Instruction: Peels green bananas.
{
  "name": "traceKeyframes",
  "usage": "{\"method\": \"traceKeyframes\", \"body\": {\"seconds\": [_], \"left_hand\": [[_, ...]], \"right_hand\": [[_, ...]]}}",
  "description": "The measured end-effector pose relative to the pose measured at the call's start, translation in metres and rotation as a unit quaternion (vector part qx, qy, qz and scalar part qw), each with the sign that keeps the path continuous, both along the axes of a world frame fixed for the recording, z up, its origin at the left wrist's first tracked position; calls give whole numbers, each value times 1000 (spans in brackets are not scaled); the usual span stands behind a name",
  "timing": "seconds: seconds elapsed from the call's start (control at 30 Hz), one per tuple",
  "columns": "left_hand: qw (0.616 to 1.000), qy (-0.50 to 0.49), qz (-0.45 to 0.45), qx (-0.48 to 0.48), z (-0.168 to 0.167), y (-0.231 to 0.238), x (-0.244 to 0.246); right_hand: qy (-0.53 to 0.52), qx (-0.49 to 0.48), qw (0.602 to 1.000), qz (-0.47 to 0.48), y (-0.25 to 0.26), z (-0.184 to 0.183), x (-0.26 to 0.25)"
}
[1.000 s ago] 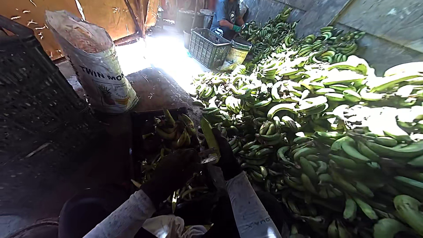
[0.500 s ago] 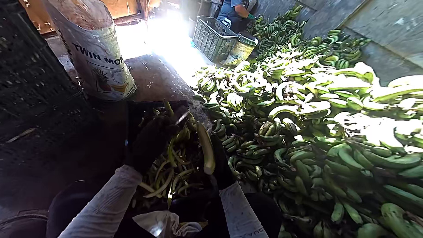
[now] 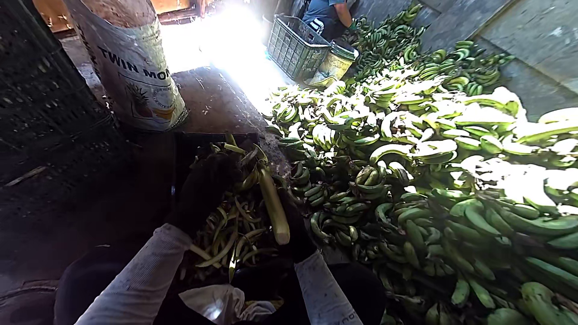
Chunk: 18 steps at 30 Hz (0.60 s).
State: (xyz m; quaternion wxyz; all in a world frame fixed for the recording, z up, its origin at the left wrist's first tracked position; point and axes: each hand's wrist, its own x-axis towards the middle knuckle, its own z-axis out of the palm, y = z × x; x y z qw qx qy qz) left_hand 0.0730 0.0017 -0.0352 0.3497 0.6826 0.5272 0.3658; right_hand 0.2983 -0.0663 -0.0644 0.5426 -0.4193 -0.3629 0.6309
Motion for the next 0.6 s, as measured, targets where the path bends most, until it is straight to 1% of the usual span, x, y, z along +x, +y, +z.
{"method": "traceKeyframes", "body": {"seconds": [0.07,0.13,0.17,0.2,0.23,0.27,0.3,0.33,0.37,0.43,0.47,0.5,0.57,0.6], "left_hand": [[994,-32,-97,-31,9,-20,6],[976,-14,-210,-62,8,-39,17],[966,-8,-247,-71,4,-46,21],[962,-6,-264,-72,-1,-51,26],[964,6,-259,-65,-6,-51,29],[971,33,-229,-51,-9,-47,30],[981,75,-178,-31,-9,-39,28],[988,110,-107,-14,-8,-30,25],[992,122,-38,0,-9,-20,19],[994,102,43,8,-11,-4,4],[995,82,50,5,-7,-3,1],[998,56,32,-2,-1,-6,0],[997,-4,-62,-42,9,-23,7],[991,-19,-114,-70,11,-34,11]], "right_hand": [[-35,32,998,-51,8,1,9],[-82,70,991,-76,15,4,20],[-68,64,992,-82,19,4,23],[-49,54,994,-84,21,3,23],[-38,45,996,-73,20,2,22],[-27,38,998,-50,19,1,20],[-4,27,999,-27,18,-1,16],[17,8,1000,-7,15,-1,9],[28,-7,999,13,10,0,3],[2,-18,999,30,2,-1,-3],[-14,-8,1000,24,3,-2,-1],[-28,10,1000,8,5,-4,2],[-70,61,995,-43,12,-3,12],[-86,82,990,-70,16,-2,17]]}}
